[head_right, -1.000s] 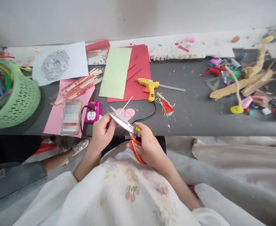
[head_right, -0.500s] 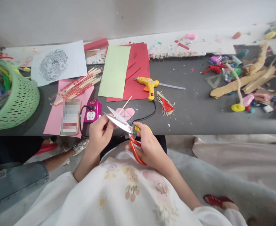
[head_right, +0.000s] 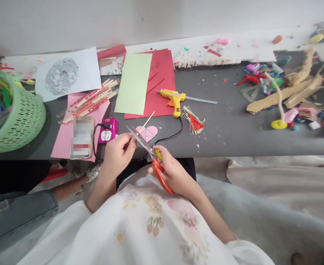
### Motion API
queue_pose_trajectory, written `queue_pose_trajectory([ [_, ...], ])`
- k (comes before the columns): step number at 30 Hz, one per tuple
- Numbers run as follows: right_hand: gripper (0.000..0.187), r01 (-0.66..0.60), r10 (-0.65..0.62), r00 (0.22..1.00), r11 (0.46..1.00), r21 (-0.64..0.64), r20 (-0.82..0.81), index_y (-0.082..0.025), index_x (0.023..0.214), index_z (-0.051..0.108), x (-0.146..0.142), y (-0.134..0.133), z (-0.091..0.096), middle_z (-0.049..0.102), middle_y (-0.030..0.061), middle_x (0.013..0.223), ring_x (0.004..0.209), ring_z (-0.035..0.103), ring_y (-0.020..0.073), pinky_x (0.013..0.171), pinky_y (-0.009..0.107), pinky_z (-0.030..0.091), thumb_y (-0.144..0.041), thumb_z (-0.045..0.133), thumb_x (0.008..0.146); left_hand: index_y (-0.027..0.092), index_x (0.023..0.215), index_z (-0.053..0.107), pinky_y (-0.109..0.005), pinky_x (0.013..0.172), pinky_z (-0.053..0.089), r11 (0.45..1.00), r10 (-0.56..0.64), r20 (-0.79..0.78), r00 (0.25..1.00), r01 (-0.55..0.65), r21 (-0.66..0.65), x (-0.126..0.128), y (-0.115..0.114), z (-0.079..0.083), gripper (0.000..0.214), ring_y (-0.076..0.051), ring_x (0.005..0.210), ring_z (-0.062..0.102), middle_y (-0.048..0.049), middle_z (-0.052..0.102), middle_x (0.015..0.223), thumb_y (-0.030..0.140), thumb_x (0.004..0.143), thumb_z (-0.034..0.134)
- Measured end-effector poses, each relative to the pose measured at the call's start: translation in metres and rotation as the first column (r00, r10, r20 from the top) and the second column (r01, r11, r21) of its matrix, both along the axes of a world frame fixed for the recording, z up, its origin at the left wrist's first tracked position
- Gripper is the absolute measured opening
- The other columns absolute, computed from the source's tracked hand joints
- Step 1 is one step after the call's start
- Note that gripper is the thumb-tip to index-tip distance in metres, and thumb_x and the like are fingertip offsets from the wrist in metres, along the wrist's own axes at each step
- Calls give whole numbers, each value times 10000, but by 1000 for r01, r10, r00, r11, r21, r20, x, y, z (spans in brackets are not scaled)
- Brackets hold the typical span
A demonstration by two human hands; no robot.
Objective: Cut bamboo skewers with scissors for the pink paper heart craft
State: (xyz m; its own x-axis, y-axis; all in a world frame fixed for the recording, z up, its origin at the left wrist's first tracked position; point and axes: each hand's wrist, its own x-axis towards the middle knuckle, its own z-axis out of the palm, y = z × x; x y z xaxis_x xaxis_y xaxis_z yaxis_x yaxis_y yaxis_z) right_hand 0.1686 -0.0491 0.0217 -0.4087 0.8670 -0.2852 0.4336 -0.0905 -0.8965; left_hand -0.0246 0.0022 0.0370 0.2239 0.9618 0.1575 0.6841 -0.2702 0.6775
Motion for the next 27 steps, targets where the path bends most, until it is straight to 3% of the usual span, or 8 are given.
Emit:
queue_pose_trajectory([
  [8, 485, -104, 95, 982, 993, -51, -163, -229, 1353, 254, 6, 2, -8, 472, 26, 925, 780, 480, 164, 751, 319, 462, -467, 358, 943, 194, 853, 619, -230, 653, 387, 1000, -9, -59, 998, 8, -23, 4, 2, 3, 229, -124, 709, 576, -16, 650, 790, 289, 943, 431],
  [15, 489, -124, 115, 979, 991, -44, -168, -228, 1360, 240, 7, 3, -15, 455, 24, 933, 787, 454, 150, 754, 302, 440, -479, 347, 954, 193, 814, 608, -236, 616, 347, 999, -18, -109, 994, 15, -31, 5, 2, 5, 236, -126, 664, 543, -10, 618, 739, 277, 943, 428],
  [27, 497, -80, 72, 992, 994, -70, -106, -219, 1345, 257, 1, 2, -9, 471, 11, 904, 766, 467, 159, 760, 308, 435, -460, 396, 933, 192, 825, 591, -232, 630, 359, 1000, -9, -147, 989, 8, -10, 5, 1, 4, 206, -122, 693, 565, -8, 622, 755, 264, 940, 437],
])
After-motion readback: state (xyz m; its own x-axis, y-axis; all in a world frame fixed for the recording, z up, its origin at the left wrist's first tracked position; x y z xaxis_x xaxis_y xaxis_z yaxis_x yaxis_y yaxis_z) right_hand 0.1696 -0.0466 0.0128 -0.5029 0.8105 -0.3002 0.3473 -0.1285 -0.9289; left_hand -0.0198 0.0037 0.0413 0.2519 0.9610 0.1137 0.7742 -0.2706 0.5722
